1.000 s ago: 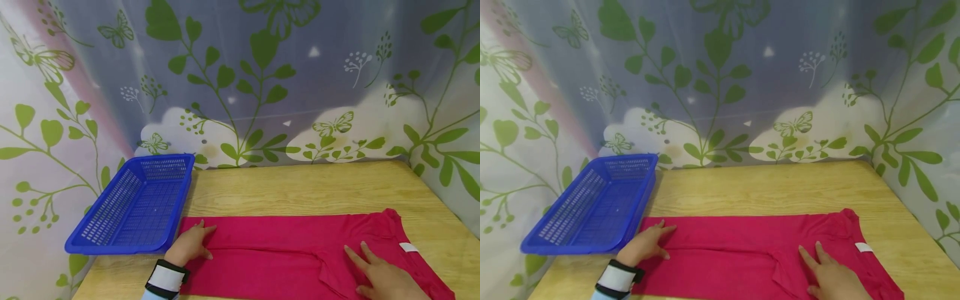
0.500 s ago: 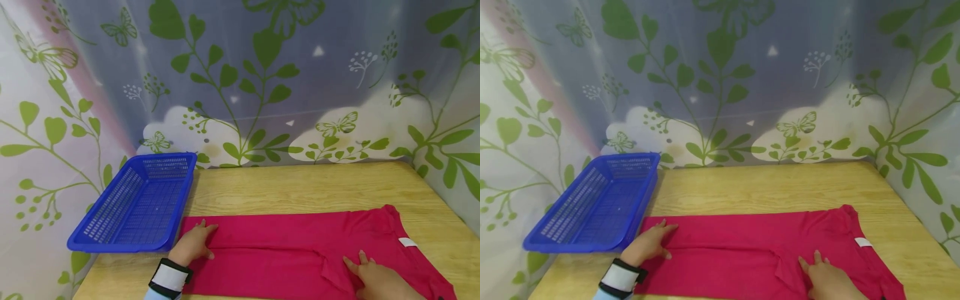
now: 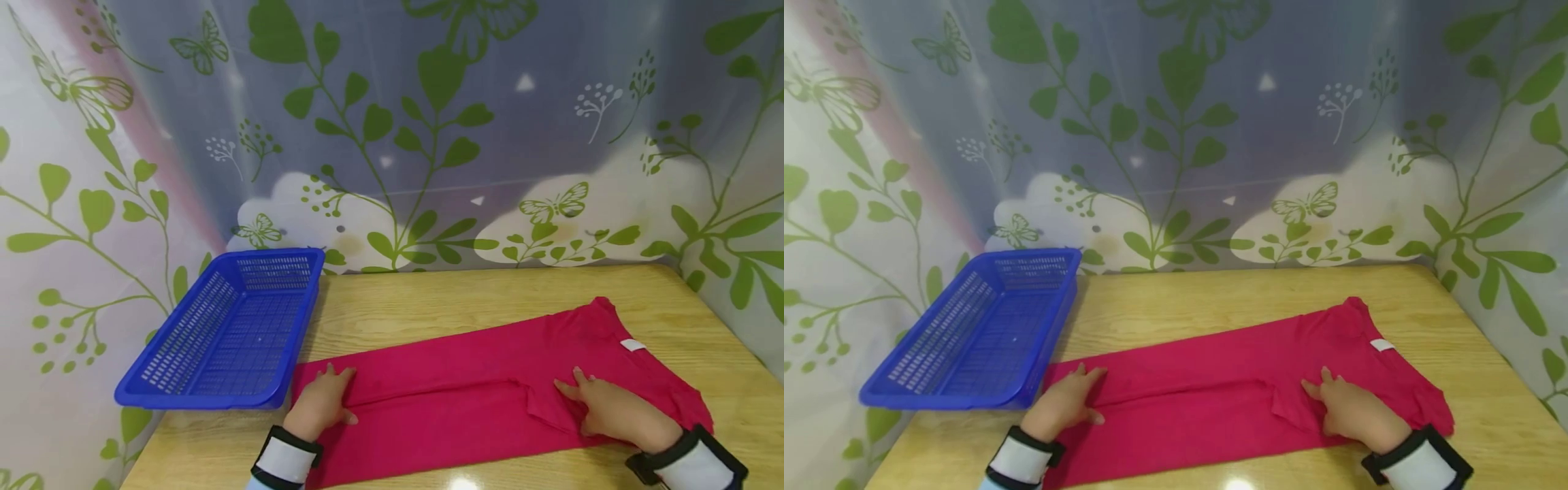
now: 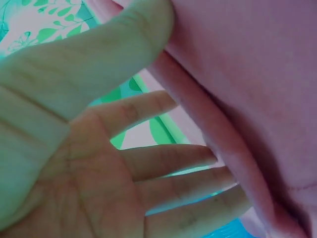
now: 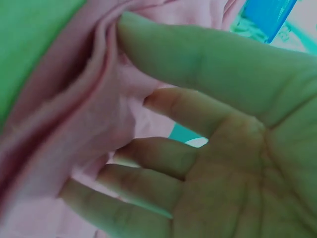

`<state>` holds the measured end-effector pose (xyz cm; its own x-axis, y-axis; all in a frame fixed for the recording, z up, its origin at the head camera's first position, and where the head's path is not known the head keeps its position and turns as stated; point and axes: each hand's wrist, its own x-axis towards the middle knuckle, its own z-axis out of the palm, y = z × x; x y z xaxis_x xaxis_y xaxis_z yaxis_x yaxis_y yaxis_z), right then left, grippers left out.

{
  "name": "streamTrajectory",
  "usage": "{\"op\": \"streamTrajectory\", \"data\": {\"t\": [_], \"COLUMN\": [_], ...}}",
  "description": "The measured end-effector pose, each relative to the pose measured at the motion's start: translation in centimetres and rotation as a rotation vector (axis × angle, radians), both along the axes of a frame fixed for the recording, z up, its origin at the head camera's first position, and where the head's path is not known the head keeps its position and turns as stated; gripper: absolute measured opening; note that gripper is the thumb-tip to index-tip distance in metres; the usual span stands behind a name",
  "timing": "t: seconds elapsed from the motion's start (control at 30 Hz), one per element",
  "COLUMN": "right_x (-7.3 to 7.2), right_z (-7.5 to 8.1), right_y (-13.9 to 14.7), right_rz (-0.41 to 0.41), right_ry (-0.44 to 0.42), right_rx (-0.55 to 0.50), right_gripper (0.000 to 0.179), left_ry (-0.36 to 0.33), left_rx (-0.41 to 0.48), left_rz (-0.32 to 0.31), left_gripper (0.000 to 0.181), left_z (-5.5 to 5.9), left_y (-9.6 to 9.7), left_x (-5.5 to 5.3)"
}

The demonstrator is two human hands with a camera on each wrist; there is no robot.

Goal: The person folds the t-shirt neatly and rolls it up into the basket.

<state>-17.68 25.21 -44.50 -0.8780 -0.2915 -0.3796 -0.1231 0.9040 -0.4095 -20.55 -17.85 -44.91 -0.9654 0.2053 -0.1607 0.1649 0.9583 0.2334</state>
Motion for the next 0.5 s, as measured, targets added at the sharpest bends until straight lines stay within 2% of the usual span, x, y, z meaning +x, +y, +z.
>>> {"op": "streamTrajectory", "data": {"t": [0.27,0.5], "right_x": [-3.8,-7.3], "right_z": [0.4,0.4], "right_y": [-0.1,-0.7], "right_rz": [0.042,0.021], "right_ry": [0.039,-0.001], "right_rx": [-0.077,-0.118], "right_gripper": [0.069,0.071], "left_ry": [0.039,0.113], "left_rx": [-0.023,-0.045], "left_rz": [0.021,0.018], "left_gripper": [0.08,0.079], "left_z": [-0.3,-0.2], "left_y": [0.4,1.0], "left_x": [0.5,1.0]}}
